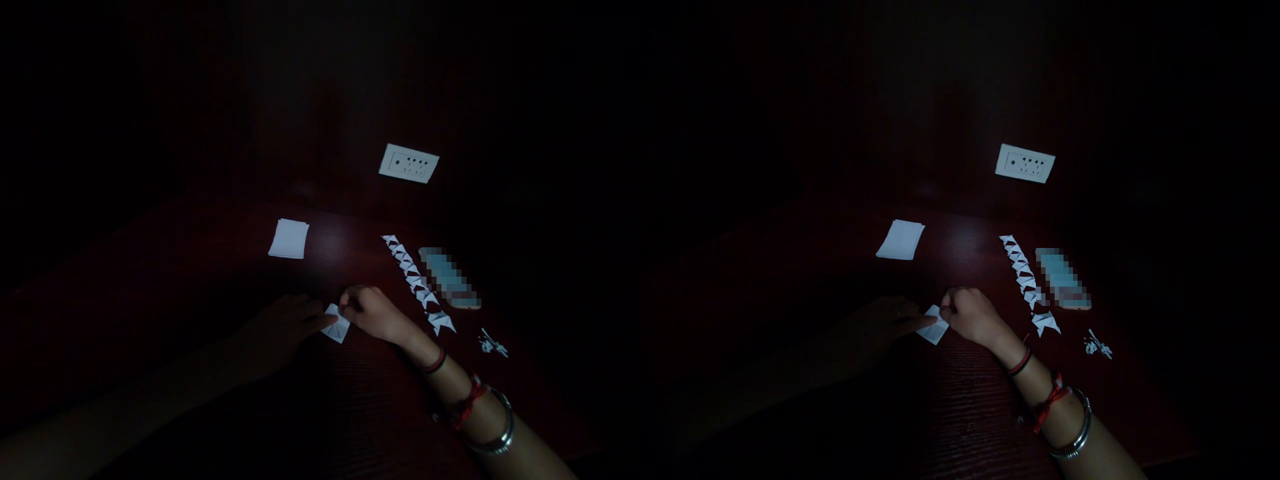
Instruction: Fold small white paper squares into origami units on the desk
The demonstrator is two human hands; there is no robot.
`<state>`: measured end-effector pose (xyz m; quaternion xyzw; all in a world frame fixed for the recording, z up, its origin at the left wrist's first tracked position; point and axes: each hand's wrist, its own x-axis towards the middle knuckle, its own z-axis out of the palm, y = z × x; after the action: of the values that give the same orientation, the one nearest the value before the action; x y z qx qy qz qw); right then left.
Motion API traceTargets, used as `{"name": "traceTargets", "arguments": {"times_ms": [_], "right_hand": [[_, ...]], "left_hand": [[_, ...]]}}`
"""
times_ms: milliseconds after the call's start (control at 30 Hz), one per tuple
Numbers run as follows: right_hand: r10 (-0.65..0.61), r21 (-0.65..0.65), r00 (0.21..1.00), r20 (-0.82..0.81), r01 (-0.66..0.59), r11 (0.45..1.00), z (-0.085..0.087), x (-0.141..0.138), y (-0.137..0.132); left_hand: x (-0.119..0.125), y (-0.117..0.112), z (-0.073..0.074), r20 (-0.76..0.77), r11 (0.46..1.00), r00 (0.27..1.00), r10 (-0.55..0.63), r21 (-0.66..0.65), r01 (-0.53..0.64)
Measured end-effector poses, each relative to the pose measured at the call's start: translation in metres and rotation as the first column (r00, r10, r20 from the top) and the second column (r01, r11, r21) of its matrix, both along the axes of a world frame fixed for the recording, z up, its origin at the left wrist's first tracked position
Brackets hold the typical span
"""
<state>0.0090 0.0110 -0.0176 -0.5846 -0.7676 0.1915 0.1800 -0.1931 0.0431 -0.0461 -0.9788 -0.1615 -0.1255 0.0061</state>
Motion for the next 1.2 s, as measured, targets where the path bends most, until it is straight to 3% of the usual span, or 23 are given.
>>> {"name": "traceTargets", "arguments": {"times_ms": [267, 367, 500, 633, 767, 900, 1200], "right_hand": [[-0.049, 0.031, 0.997, -0.065, 0.051, 0.998, -0.002, -0.001, -0.001], [0.051, 0.129, 0.997, -0.050, -0.044, 0.991, -0.002, 0.005, -0.003], [0.293, 0.229, 0.951, 0.096, -0.308, 0.923, 0.000, 0.019, -0.009], [0.336, 0.239, 0.902, 0.273, -0.401, 0.884, 0.002, 0.025, -0.016], [0.383, 0.243, 0.843, 0.378, -0.490, 0.837, 0.006, 0.020, -0.021], [0.415, 0.236, 0.813, 0.408, -0.533, 0.812, 0.008, 0.017, -0.023], [0.402, 0.219, 0.821, 0.407, -0.514, 0.829, 0.006, 0.020, -0.023]], "left_hand": [[0.000, 0.003, -0.005, 0.038, 1.000, 0.999, -0.004, 0.002, 0.004], [0.000, 0.002, -0.005, 0.041, 1.000, 0.999, -0.012, 0.010, 0.012], [0.000, 0.001, -0.004, 0.016, 1.000, 1.000, -0.009, 0.008, 0.009], [-0.004, 0.008, -0.003, 0.032, 0.998, 0.998, -0.058, -0.007, 0.058], [-0.011, 0.022, 0.000, 0.069, 0.980, 0.979, -0.191, -0.048, 0.194], [-0.016, 0.030, 0.004, 0.097, 0.967, 0.966, -0.238, -0.066, 0.245], [-0.018, 0.031, -0.001, 0.109, 0.974, 0.973, -0.206, -0.072, 0.214]]}}
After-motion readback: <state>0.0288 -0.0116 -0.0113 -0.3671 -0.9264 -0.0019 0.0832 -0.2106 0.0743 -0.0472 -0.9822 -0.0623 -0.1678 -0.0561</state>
